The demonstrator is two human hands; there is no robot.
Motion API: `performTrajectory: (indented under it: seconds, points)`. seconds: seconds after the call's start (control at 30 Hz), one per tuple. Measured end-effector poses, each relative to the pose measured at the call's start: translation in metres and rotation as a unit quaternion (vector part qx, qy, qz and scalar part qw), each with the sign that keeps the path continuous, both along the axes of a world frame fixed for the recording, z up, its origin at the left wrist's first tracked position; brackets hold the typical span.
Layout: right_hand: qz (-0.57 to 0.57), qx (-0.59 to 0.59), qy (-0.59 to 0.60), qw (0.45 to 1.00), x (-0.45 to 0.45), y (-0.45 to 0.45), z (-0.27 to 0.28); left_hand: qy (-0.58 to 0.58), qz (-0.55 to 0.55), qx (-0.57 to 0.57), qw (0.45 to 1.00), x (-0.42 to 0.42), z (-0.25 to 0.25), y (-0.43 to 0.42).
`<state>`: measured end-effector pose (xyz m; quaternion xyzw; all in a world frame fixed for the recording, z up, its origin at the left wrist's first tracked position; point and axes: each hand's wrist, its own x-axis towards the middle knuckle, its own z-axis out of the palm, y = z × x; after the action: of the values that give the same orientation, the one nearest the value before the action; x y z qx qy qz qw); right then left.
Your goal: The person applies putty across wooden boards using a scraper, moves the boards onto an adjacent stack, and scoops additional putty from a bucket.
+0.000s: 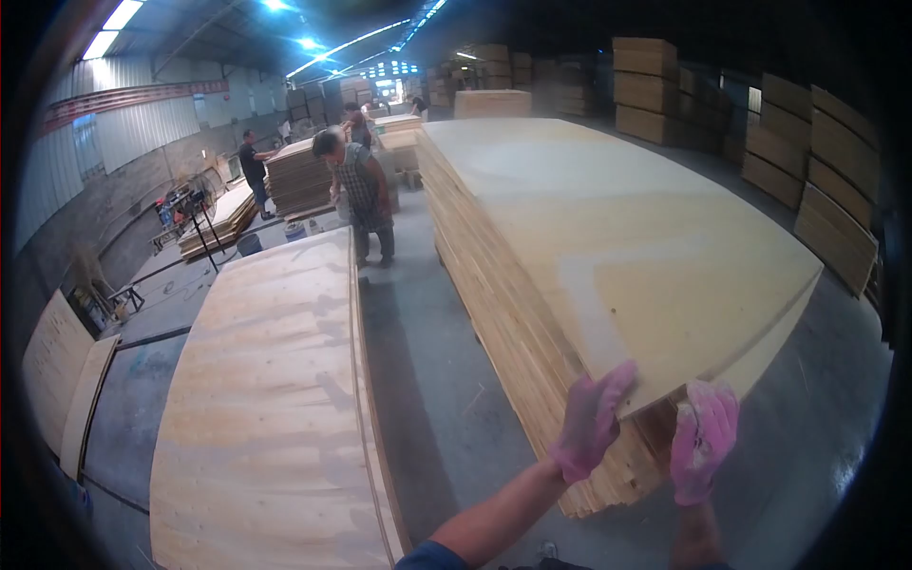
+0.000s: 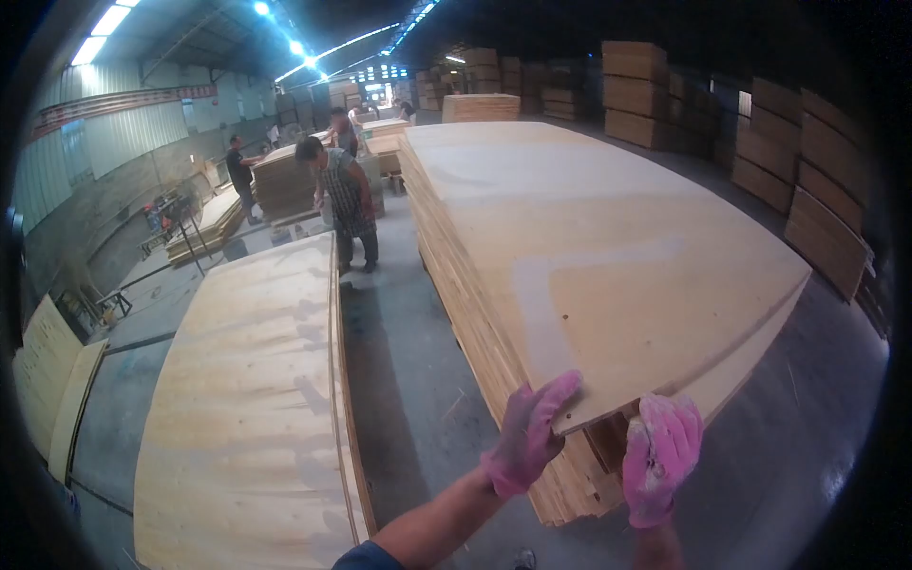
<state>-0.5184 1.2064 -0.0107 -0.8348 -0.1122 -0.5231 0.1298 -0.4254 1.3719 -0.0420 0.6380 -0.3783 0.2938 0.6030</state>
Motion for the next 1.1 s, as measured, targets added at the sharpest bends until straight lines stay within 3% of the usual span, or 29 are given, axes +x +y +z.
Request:
performTrajectory:
  seconds: [0.13, 0.2, 0.27, 0.33, 0.67, 0.7, 0.8, 0.87, 0.93, 1.03, 1.1]
  points:
    - [0.008, 0.022, -0.009, 1.0, 0.001, 0.002, 0.0, 0.023, 0.0, 0.039, 0.999, -0.001, 0.001, 0.003]
    - [0.013, 0.028, -0.011, 0.999, 0.0, 0.002, 0.002, 0.147, -0.059, 0.028, 0.987, -0.008, 0.009, 0.004]
    - [0.018, 0.035, -0.009, 0.999, 0.0, 0.003, 0.003, 0.141, -0.059, 0.034, 0.988, -0.007, 0.009, 0.004]
    - [0.01, 0.028, -0.011, 1.0, 0.001, 0.003, 0.002, 0.007, 0.001, 0.052, 0.999, 0.001, 0.0, 0.004]
    - [0.004, 0.019, -0.012, 1.0, 0.0, 0.003, 0.002, 0.036, -0.033, 0.036, 0.998, 0.003, -0.006, 0.006]
    - [-0.002, 0.016, -0.012, 1.0, 0.0, 0.003, 0.001, 0.055, -0.031, 0.017, 0.998, 0.0, 0.0, 0.005]
    - [-0.02, 0.014, -0.012, 1.0, 0.0, 0.003, 0.0, 0.285, -0.087, 0.032, 0.954, -0.014, 0.031, 0.013]
    - [-0.029, 0.016, -0.013, 0.999, -0.001, 0.005, 0.0, 0.292, -0.095, 0.049, 0.95, -0.015, 0.032, 0.015]
    - [-0.048, 0.01, -0.01, 0.999, -0.002, 0.005, -0.002, 0.117, -0.055, 0.052, 0.99, -0.006, 0.016, 0.015]
    - [-0.084, 0.006, -0.012, 0.996, 0.0, 0.004, -0.006, -0.073, 0.013, 0.066, 0.995, 0.001, 0.012, 0.016]
    - [-0.093, 0.012, -0.011, 0.995, -0.004, 0.003, -0.012, -0.078, -0.003, 0.078, 0.994, 0.003, 0.01, 0.018]
